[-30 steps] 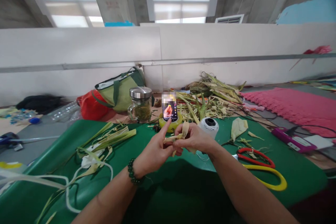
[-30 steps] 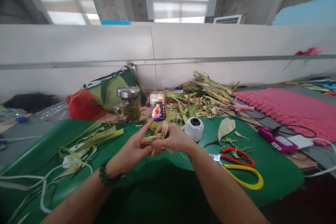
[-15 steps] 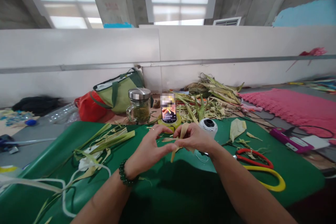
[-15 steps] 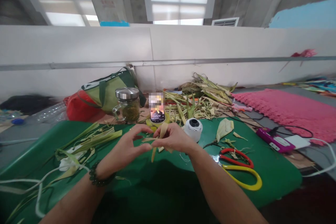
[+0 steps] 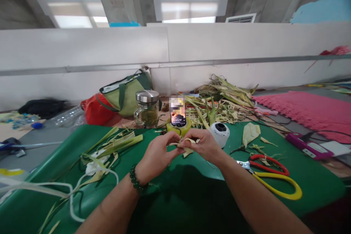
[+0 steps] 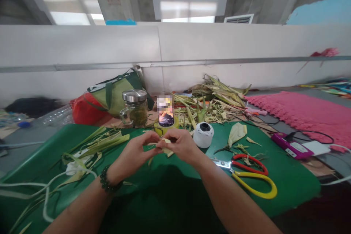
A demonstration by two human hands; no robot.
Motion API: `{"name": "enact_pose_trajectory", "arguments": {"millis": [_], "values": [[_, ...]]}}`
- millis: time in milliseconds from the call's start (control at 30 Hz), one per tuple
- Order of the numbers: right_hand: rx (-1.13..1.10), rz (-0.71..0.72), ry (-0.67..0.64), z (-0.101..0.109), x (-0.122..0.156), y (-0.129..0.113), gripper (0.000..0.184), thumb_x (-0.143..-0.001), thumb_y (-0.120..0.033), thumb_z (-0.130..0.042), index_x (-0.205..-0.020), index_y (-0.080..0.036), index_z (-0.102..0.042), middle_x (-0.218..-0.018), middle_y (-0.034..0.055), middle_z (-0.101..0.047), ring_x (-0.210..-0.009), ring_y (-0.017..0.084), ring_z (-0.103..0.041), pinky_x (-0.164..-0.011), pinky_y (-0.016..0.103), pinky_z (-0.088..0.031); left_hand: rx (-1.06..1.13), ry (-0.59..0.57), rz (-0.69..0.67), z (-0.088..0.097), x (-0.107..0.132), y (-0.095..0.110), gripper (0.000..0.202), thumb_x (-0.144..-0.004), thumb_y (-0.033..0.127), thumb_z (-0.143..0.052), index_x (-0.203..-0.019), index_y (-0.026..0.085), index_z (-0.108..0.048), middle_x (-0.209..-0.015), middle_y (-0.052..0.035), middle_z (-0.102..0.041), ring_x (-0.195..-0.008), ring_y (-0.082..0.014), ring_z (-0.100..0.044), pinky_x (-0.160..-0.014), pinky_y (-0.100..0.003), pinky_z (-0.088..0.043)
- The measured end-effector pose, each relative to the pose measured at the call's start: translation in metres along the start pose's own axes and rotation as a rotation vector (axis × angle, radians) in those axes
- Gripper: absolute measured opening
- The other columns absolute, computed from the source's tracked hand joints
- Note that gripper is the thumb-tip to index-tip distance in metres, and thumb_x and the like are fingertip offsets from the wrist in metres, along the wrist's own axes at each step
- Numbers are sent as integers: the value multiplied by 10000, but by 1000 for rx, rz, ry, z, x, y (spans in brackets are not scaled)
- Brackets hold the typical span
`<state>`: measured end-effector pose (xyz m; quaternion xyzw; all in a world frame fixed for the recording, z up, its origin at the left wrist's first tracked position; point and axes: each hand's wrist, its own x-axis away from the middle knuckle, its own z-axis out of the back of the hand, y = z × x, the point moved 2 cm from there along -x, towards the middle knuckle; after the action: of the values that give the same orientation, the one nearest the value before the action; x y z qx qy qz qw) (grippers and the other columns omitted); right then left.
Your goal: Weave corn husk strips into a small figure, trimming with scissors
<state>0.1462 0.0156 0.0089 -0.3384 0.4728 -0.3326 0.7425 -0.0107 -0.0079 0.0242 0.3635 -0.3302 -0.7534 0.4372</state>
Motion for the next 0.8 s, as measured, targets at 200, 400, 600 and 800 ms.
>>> {"name": "enact_pose_trajectory", "arguments": {"millis": [200,400,600,800], "values": [[31,128,111,4,2,-6,281,-749,-378,-692,-565,-170,-648,-564,-9,-529,-547,106,-467,-517,235,-355,-4,-136,14,0,1,1,210,-792,279,-587,-877,162,-740,-842,-34,-746,-808,-215,-656,-713,-247,-481],[-12,90,232,16,-1,-8,294,-732,-345,-697,-527,-169,-582,-536,-30,-477,-537,99,-428,-514,233,-346,-37,-140,26,-2,2,5,178,-766,188,-563,-727,153,-733,-694,-21,-710,-679,-162,-619,-642,-218,-446],[-199,-209,-15,6,-3,1,348,-743,-518,-621,-708,-181,-544,-592,-23,-548,-514,101,-489,-488,222,-403,373,-123,149,-1,-3,3,134,-708,252,-649,-764,132,-672,-656,-11,-646,-584,-124,-585,-567,-211,-468],[-129,-211,-266,0,2,-3,384,-771,-528,-589,-661,-160,-603,-548,-5,-564,-490,103,-503,-459,212,-381,477,-83,157,5,-5,3,234,-662,345,-715,-686,134,-617,-633,1,-614,-596,-129,-594,-593,-236,-507]]}}
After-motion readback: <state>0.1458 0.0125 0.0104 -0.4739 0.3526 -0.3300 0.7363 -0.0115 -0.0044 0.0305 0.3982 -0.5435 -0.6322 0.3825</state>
